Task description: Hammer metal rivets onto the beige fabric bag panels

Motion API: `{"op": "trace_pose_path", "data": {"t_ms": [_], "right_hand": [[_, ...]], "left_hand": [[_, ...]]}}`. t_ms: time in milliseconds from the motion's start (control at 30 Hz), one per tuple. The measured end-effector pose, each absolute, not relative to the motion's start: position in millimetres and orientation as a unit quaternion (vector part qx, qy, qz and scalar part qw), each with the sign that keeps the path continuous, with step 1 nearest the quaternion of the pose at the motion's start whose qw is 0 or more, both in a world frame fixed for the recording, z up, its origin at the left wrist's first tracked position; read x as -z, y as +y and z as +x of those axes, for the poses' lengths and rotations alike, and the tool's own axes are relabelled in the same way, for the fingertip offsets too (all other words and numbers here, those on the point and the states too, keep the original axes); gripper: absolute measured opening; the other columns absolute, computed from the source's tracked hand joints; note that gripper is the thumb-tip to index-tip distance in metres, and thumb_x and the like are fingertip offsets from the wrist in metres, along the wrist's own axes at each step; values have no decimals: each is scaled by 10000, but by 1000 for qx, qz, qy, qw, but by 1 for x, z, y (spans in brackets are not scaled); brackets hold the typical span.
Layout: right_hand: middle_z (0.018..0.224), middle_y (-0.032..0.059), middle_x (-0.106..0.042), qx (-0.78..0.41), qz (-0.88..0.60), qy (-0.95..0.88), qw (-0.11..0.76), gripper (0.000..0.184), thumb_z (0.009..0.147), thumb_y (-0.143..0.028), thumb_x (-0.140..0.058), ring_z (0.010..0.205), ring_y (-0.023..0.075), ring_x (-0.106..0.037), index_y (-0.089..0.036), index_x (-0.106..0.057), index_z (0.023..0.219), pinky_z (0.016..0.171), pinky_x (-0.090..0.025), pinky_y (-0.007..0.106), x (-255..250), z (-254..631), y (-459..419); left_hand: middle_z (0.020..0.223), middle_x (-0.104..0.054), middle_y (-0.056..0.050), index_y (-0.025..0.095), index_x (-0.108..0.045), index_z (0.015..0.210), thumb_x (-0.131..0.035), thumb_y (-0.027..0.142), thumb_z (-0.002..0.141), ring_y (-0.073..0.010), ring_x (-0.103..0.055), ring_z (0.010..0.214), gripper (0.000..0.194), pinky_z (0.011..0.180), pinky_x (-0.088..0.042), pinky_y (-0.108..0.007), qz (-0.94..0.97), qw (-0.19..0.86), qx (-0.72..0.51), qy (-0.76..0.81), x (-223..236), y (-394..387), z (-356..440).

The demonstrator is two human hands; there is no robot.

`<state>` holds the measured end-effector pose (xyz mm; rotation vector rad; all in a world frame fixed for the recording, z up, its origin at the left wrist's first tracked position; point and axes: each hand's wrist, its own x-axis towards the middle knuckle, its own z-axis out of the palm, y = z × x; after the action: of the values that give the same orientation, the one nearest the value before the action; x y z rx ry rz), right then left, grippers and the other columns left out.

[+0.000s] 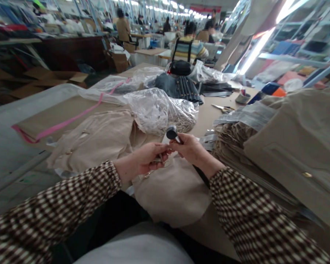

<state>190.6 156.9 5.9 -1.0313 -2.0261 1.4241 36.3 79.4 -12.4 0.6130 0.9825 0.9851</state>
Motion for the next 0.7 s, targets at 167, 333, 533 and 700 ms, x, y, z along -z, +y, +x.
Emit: {"op": "trace_pose_path", "data": {"t_ms": [167, 333, 533, 700], "right_hand": [[671, -16, -577, -585, -379, -690, 193, 239, 682, -350, -714, 412, 38, -382, -143, -645, 781, 358, -245, 201, -2, 191, 176], [505, -49, -483, -577, -409, -697, 120, 204, 673, -323, -712, 397, 58, -382, -153, -606, 710, 352, -259, 189, 30, 190, 190], [453, -81, -425, -564, -402, -716, 87, 200, 676, -343, -677, 355, 63, -343, -180, -565, 709, 340, -242, 194, 50, 191, 192], [470, -74, -454, -487, -405, -771, 64, 143, 684, -311, -638, 375, 74, -380, -186, -606, 745, 363, -255, 193, 56, 194, 194]], "left_hand": [[577, -482, 40, 150, -551, 781, -632, 227, 867, -47, -406, 394, 141, 381, -215, -175, 348, 668, -413, 512, 19, 101, 25], [538, -493, 31, 137, -558, 731, -612, 158, 855, -63, -423, 402, 137, 414, -291, -192, 390, 607, -360, 591, 35, 113, 29], [485, -478, 30, 137, -554, 652, -671, 163, 791, -72, -388, 356, 184, 390, -260, -211, 395, 577, -319, 640, 48, 109, 38], [466, -462, 26, 142, -541, 625, -636, 143, 796, -82, -386, 352, 196, 386, -259, -219, 394, 568, -310, 652, 43, 103, 37]]}}
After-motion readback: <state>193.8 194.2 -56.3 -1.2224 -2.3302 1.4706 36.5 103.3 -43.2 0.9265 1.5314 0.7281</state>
